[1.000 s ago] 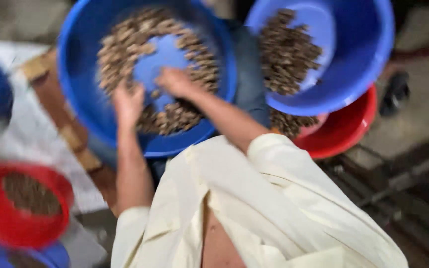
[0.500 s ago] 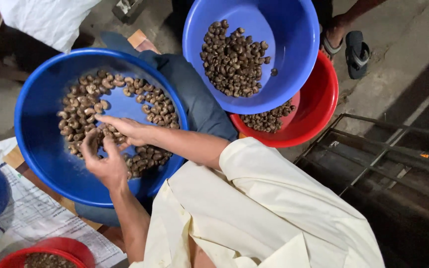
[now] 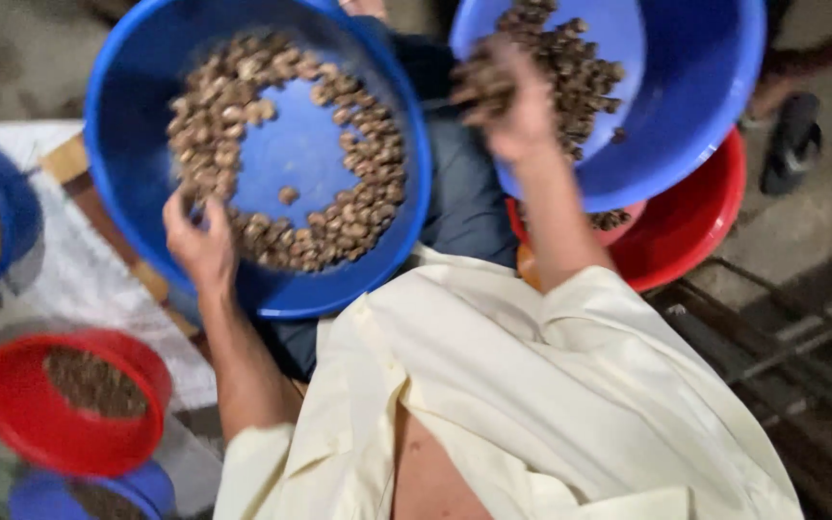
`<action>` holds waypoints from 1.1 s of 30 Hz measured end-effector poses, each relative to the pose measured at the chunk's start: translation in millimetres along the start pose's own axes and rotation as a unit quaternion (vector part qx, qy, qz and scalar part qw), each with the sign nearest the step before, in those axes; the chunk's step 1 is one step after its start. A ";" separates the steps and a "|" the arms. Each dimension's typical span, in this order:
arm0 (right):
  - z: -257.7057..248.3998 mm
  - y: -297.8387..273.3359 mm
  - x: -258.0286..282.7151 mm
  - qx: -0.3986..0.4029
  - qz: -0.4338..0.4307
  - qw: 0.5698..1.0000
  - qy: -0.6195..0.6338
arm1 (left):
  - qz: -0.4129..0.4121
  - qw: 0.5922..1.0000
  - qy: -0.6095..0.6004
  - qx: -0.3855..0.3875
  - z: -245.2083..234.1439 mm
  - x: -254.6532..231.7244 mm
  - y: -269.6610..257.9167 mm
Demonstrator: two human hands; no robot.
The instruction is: Manually sorting cashew nuts from a large blue bowl into smaller red and blue bowls based on quality or type.
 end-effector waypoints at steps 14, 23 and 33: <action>-194.9 14.5 0.8 -0.317 -0.074 0.935 0.141 | 0.004 0.995 0.036 0.097 63.1 33.3 6.8; 77.5 -57.4 -0.1 -0.056 -0.522 0.734 -0.430 | 0.018 0.998 0.059 0.008 80.7 46.9 20.5; 163.8 -99.5 -95.9 0.121 -0.490 0.613 -0.607 | 0.058 0.954 0.141 0.258 151.3 6.4 34.7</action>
Point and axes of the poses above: each hand's wrist, its own y-axis towards the middle knuckle, its own z-axis out of the palm, x = y × z, the point moved 6 cm from there along y, towards the middle knuckle, and after that the axes turned 10 degrees about -x, right-handed, at the moved point
